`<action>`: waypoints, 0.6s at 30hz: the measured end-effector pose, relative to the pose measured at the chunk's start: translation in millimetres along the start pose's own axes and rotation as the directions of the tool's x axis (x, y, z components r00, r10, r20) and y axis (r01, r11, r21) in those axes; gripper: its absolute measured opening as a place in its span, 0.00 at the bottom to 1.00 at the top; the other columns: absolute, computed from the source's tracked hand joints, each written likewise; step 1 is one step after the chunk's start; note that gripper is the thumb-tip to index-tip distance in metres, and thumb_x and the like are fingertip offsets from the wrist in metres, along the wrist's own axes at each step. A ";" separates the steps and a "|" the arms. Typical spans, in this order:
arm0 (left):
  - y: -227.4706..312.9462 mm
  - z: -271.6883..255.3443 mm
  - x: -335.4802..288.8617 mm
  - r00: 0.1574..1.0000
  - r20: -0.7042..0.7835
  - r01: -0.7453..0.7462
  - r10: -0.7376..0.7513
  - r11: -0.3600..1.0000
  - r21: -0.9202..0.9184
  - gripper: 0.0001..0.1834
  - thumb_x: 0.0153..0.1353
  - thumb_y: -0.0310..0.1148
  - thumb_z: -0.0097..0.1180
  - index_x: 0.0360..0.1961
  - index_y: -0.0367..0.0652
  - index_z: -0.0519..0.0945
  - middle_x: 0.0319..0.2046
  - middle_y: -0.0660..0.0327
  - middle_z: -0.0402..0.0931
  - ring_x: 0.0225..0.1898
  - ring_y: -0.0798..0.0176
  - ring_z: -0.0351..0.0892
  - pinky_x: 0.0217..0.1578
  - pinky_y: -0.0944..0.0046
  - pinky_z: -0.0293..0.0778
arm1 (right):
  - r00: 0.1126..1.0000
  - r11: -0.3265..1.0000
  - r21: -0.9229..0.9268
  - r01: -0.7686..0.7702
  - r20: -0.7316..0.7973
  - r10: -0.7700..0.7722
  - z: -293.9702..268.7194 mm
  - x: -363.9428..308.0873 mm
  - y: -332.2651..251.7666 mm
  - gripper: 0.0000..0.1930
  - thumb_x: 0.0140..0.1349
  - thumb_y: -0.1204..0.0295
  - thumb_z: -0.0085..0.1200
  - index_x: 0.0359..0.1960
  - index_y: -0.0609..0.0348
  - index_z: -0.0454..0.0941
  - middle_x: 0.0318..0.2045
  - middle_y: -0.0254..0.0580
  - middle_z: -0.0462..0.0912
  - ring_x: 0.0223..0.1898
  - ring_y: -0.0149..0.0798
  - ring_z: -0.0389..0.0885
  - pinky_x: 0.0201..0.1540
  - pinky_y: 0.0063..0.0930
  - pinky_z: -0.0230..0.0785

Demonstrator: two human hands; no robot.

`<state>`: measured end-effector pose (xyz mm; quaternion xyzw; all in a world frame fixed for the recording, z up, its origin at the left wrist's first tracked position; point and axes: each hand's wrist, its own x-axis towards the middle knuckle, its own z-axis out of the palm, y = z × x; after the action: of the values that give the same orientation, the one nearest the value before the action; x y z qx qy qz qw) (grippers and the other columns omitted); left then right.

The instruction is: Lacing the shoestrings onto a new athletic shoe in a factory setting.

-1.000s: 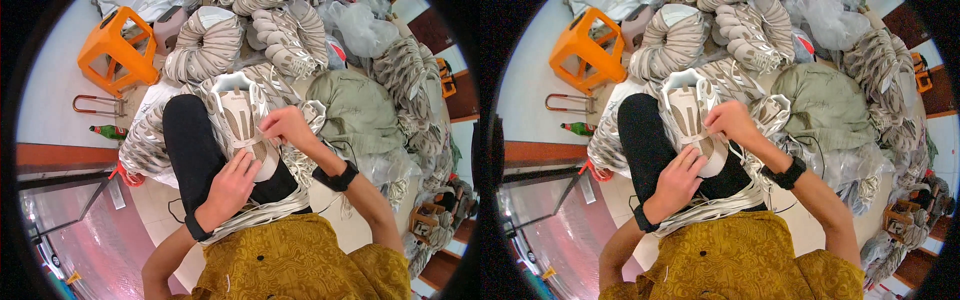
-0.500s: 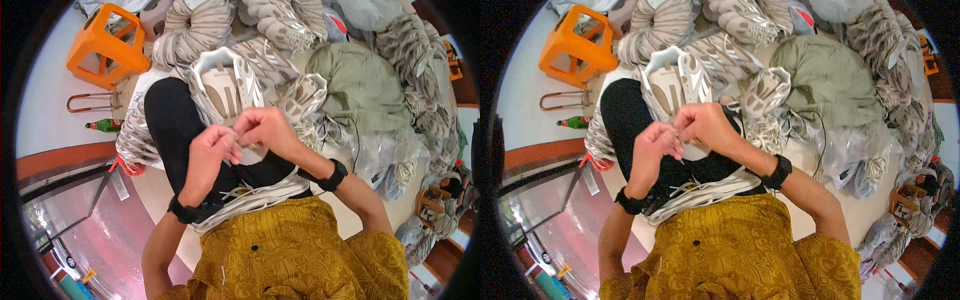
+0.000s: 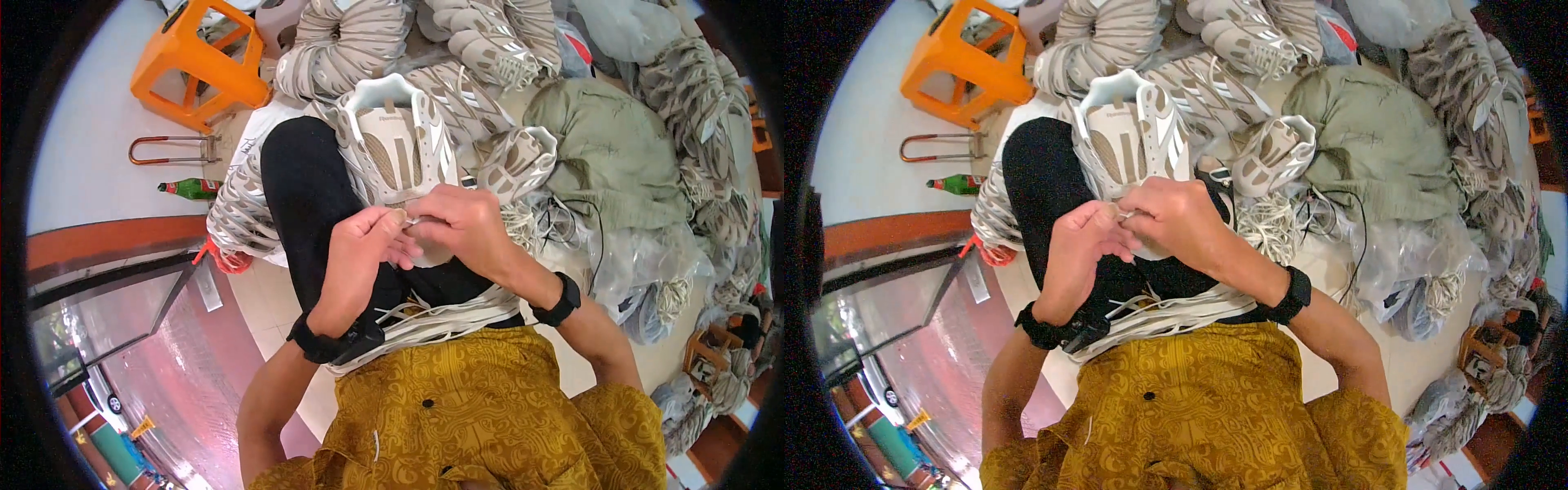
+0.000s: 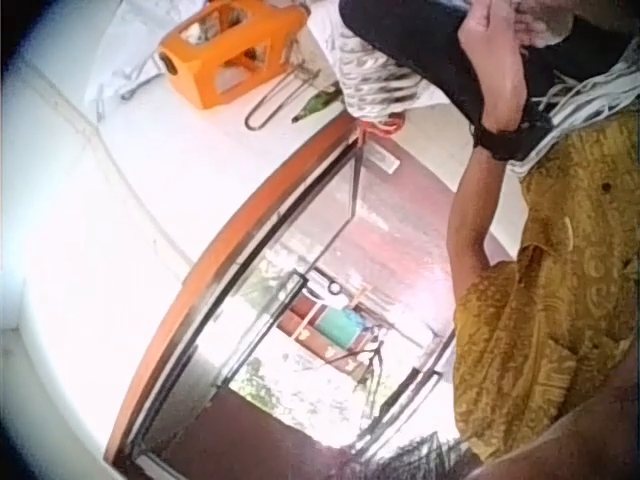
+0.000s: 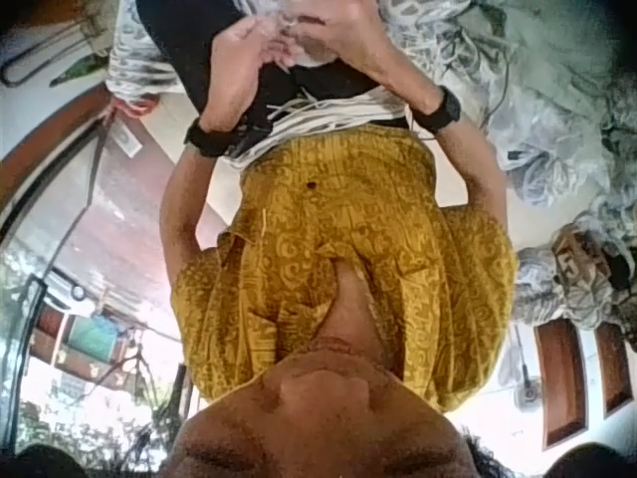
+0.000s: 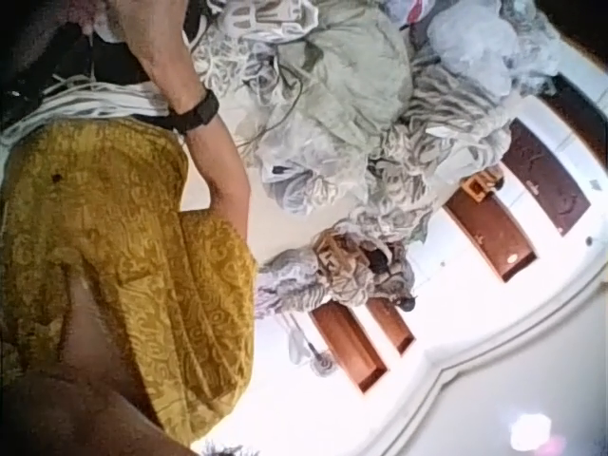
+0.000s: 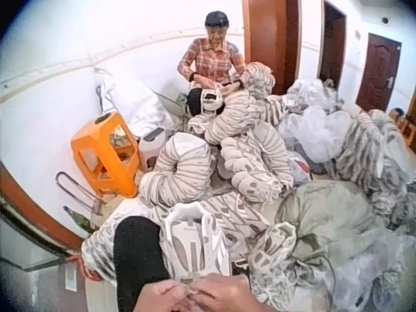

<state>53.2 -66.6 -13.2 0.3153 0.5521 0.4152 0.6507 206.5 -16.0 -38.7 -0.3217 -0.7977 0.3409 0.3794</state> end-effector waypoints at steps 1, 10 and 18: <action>-1.0 0.0 0.5 1.000 0.005 0.017 -0.017 1.000 -0.012 0.13 0.61 0.35 0.45 0.32 0.33 0.73 0.24 0.59 0.73 0.24 0.67 0.75 0.24 0.71 0.71 | 1.000 1.000 -0.005 0.005 0.014 -0.005 0.3 0.0 0.4 0.05 0.43 0.72 0.54 0.23 0.57 0.75 0.21 0.40 0.74 0.23 0.42 0.75 0.23 0.31 0.68; 13.0 -11.1 13.4 0.982 -0.073 -0.117 0.173 0.871 0.478 0.11 0.60 0.33 0.45 0.31 0.35 0.75 0.23 0.62 0.74 0.24 0.72 0.74 0.24 0.73 0.70 | 0.987 0.987 0.027 -0.159 0.039 0.157 -14.3 11.9 16.9 0.03 0.42 0.76 0.53 0.20 0.61 0.74 0.19 0.45 0.75 0.21 0.44 0.75 0.25 0.31 0.68; 41.2 -19.2 82.7 0.613 0.693 -0.617 0.380 -0.317 0.720 0.11 0.45 0.26 0.50 0.33 0.43 0.75 0.35 0.61 0.73 0.41 0.58 0.70 0.40 0.63 0.67 | 0.990 0.982 -0.157 -0.109 0.068 0.121 -0.9 25.3 39.2 0.04 0.42 0.76 0.55 0.22 0.60 0.76 0.20 0.42 0.75 0.23 0.41 0.75 0.26 0.28 0.67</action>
<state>30.3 24.7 -18.8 0.9035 0.4122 0.1141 0.0275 204.4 25.7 -59.4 -0.3819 -0.8158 0.3121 0.3020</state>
